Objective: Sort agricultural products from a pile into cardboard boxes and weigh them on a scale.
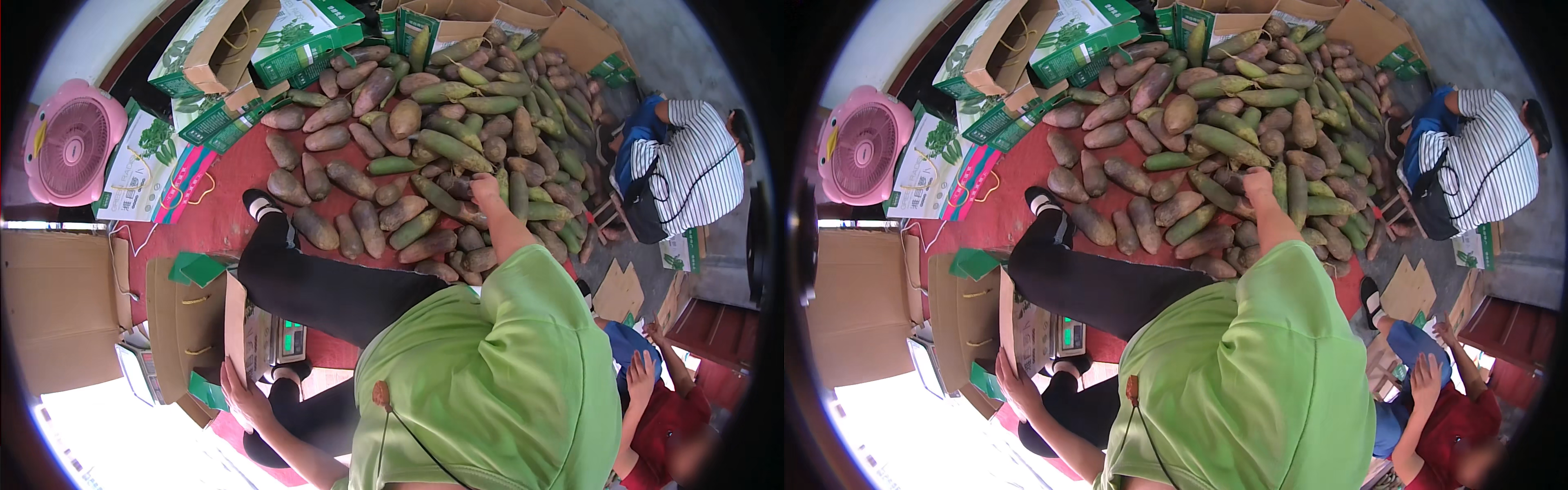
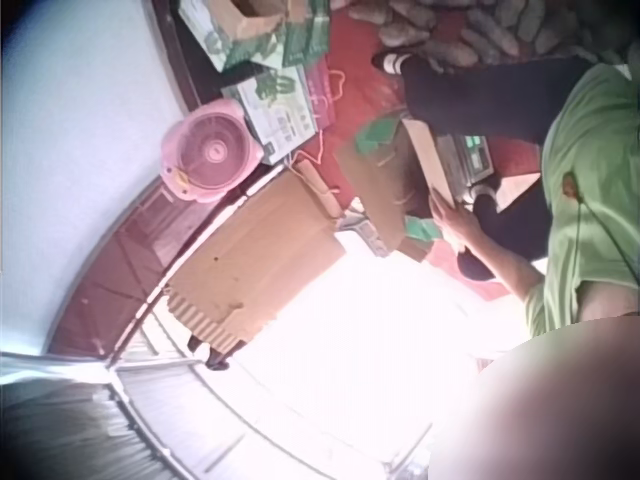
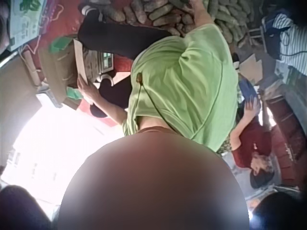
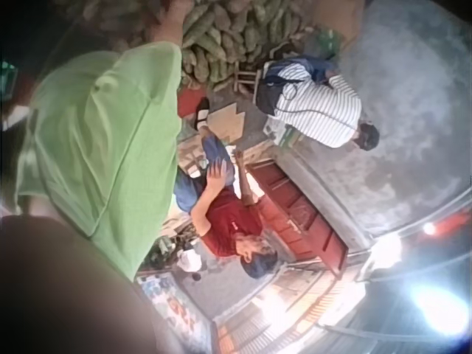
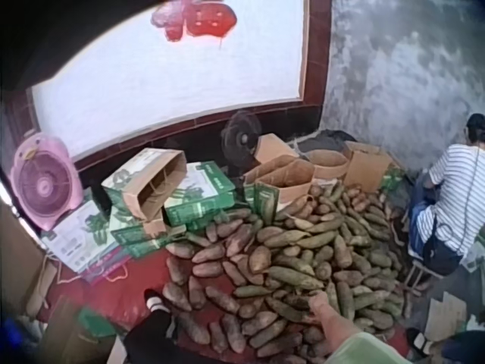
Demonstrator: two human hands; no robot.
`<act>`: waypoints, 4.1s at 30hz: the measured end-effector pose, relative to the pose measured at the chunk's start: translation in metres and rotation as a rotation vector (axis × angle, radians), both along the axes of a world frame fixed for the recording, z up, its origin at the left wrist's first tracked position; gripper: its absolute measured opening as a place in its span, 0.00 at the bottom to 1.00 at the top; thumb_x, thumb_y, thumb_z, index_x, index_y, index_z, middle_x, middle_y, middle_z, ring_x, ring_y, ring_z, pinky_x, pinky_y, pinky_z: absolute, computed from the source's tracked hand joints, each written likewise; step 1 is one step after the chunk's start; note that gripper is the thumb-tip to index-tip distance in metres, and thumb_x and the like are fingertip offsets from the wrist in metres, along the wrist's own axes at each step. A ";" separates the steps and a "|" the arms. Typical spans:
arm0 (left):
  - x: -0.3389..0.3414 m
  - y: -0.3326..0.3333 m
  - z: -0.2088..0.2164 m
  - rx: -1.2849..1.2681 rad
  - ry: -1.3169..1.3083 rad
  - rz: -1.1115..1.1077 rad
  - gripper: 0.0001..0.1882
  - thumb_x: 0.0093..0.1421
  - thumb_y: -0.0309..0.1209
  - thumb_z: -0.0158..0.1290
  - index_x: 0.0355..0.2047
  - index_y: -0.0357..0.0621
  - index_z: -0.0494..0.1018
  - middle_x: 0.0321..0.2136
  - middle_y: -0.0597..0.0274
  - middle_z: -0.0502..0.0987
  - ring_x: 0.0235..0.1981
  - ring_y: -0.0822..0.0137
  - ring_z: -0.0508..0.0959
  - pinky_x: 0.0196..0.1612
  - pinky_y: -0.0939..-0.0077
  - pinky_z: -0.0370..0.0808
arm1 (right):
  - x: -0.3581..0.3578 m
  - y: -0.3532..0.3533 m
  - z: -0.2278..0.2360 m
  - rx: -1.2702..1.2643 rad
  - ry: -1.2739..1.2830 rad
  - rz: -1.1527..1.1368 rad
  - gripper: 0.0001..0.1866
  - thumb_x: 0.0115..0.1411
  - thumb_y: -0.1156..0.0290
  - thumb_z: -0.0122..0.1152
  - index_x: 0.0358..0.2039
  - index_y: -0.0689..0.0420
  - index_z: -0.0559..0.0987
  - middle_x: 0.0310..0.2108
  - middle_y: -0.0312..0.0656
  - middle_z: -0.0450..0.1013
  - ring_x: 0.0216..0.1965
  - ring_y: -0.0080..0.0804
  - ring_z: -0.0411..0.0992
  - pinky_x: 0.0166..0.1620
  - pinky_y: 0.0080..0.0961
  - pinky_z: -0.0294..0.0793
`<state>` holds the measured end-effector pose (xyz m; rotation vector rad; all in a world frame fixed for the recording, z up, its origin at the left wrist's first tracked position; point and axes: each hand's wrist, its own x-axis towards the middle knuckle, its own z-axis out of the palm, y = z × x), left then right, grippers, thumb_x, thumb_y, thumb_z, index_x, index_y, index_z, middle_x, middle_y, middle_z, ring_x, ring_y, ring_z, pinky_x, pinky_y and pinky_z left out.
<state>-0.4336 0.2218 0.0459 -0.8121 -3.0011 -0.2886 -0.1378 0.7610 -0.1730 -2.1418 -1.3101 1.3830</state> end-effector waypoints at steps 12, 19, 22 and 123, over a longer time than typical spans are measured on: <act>0.001 0.006 -0.003 0.028 0.021 -0.019 0.29 0.51 0.20 0.48 0.56 0.44 0.64 0.52 0.50 0.68 0.52 0.48 0.68 0.53 0.56 0.65 | 0.042 0.047 -0.015 -0.079 0.195 -0.249 0.30 0.54 0.74 0.56 0.58 0.49 0.61 0.45 0.41 0.67 0.42 0.38 0.68 0.37 0.39 0.70; 0.001 0.004 -0.007 0.034 0.018 -0.008 0.29 0.51 0.20 0.48 0.56 0.43 0.64 0.52 0.49 0.68 0.51 0.47 0.68 0.54 0.56 0.65 | 0.029 0.050 -0.013 -0.151 0.266 -0.175 0.33 0.54 0.75 0.57 0.60 0.49 0.58 0.47 0.42 0.66 0.45 0.39 0.68 0.39 0.39 0.70; 0.001 0.004 -0.008 0.022 0.025 -0.022 0.29 0.51 0.18 0.48 0.56 0.43 0.64 0.52 0.49 0.68 0.52 0.47 0.68 0.54 0.57 0.64 | 0.030 0.053 -0.021 -0.138 0.242 -0.191 0.34 0.52 0.75 0.57 0.60 0.49 0.58 0.46 0.41 0.67 0.44 0.38 0.68 0.39 0.39 0.70; -0.006 -0.005 -0.003 0.044 0.066 0.038 0.28 0.51 0.17 0.44 0.54 0.49 0.68 0.49 0.55 0.72 0.49 0.51 0.72 0.50 0.61 0.68 | -0.166 -0.066 0.053 0.397 0.128 0.855 0.10 0.51 0.73 0.58 0.34 0.63 0.78 0.28 0.43 0.76 0.32 0.29 0.74 0.37 0.25 0.71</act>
